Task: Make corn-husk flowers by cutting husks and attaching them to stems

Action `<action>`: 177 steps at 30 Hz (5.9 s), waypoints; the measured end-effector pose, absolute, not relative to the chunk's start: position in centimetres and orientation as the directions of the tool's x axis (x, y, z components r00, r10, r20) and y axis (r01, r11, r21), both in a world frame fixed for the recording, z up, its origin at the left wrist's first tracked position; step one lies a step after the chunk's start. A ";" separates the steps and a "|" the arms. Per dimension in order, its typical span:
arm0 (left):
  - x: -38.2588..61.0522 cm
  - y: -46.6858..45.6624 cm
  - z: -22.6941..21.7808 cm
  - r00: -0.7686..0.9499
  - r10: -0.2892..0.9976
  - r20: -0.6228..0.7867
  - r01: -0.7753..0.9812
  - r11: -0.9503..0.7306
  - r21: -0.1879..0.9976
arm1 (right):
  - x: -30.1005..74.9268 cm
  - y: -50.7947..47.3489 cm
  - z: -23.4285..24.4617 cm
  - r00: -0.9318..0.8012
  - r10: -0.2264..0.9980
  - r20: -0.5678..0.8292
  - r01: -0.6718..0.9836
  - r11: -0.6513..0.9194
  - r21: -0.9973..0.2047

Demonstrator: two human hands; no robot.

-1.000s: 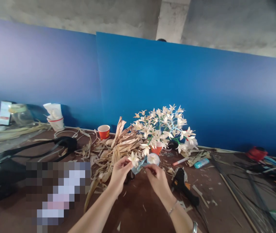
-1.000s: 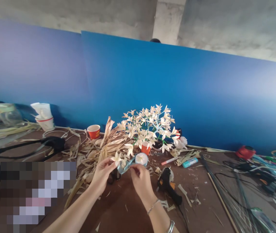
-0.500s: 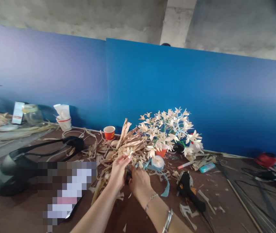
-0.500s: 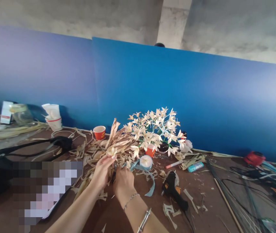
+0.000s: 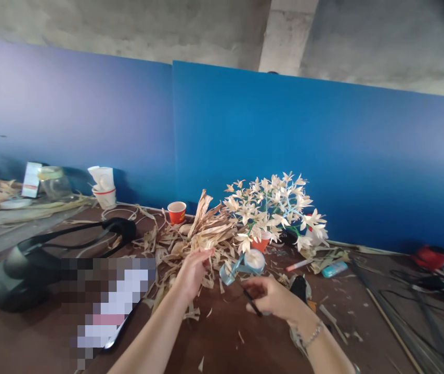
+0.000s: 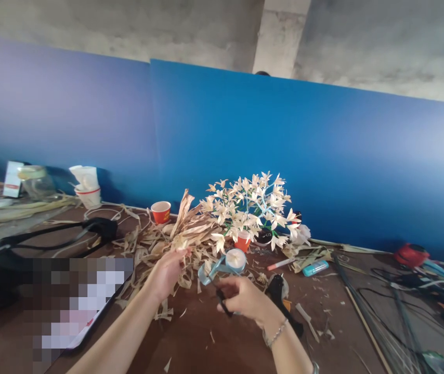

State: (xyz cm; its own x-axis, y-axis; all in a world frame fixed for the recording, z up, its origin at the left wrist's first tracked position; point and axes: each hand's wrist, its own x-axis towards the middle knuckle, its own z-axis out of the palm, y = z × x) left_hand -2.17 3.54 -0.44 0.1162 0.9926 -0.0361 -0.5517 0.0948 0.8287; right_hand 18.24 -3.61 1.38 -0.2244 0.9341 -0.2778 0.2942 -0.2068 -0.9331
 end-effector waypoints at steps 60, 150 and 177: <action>-0.1 0.9 0.1 0.235 0.903 0.360 -0.171 -0.326 0.930 | 17.2 -5.1 -0.2 -0.116 0.987 0.110 0.832 0.157 -0.533; 0.8 0.6 -2.1 0.497 0.799 0.338 0.138 -0.458 0.878 | 17.0 -4.7 1.2 0.067 0.995 0.068 0.062 0.064 -0.996; 0.8 0.9 -1.6 0.350 0.898 0.267 -0.251 -0.185 0.950 | 16.2 -4.6 0.2 0.145 0.948 0.283 0.113 0.268 -0.957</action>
